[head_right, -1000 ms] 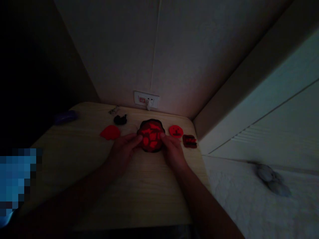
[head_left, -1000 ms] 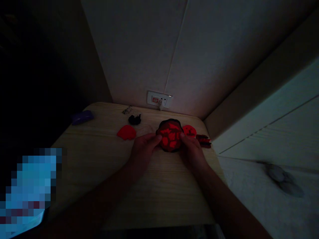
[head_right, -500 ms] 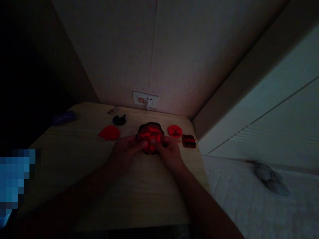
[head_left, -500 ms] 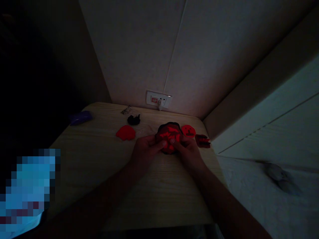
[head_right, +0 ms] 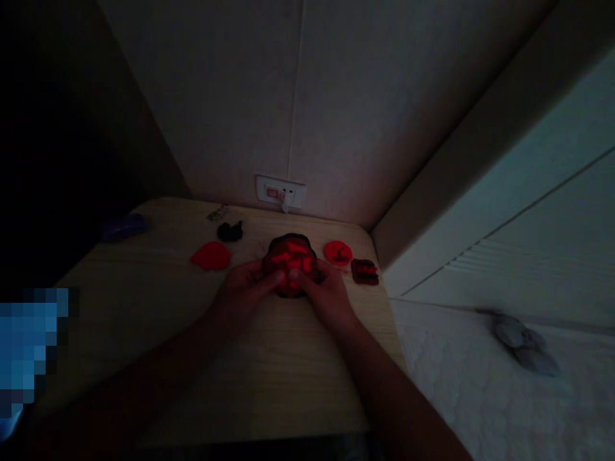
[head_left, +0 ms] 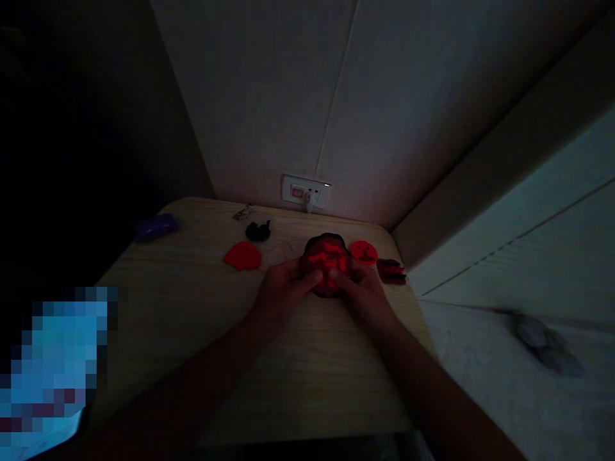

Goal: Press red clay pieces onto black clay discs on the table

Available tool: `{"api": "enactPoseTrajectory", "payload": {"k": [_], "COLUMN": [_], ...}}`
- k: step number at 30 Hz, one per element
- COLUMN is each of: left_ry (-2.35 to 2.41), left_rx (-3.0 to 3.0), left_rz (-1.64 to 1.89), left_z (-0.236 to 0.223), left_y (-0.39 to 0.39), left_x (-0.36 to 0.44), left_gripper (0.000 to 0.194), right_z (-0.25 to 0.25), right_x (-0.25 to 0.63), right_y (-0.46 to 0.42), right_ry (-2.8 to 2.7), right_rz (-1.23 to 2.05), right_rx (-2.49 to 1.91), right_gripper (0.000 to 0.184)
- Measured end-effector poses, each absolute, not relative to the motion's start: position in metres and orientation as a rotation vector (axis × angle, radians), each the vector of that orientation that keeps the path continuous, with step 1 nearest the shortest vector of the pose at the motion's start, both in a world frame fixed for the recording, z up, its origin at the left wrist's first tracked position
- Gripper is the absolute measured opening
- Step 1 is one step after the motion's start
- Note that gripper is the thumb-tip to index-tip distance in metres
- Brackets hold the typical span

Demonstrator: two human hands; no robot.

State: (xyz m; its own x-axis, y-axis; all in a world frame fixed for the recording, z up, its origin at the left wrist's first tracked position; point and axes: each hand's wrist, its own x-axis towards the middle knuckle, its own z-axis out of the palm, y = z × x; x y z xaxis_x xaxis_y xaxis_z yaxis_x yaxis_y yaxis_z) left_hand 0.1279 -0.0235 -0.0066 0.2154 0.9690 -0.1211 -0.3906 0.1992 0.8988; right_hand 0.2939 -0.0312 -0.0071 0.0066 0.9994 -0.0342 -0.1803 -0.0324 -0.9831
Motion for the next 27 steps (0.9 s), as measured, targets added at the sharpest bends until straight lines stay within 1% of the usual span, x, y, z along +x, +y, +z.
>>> {"api": "enactPoseTrajectory", "payload": {"k": [7,12,15,20,27], "left_ry": [0.804,0.819,0.821,0.862,0.810], "left_rx": [0.743,0.731,0.704,0.693,0.717], "left_rz": [1.146,1.159,1.158,1.176,1.132], "left_z": [-0.0076,-0.0074,-0.0063,-0.0027,-0.0021], "left_y": [-0.0225,-0.0222,-0.0220,-0.0220,-0.0228], "left_x": [0.1267,0.1252,0.1247,0.1240,0.1255], "left_gripper": [0.031,0.027,0.027,0.029,0.032], "right_z": [-0.0070,-0.0011,-0.0009,-0.0059,-0.0085], "right_x": [0.2974,0.2937,0.2938,0.2979,0.2998], "right_y": [-0.0294,-0.0295,-0.0291,-0.0274,-0.0287], "right_ry": [-1.033,-0.882,-0.910,-0.977,-1.090], "right_rz": [1.300,1.377,1.348,1.277,1.235], "right_rx": [-1.117,-1.001,-1.038,-1.107,-1.114], "right_gripper": [0.027,0.029,0.030,0.038,0.032]}}
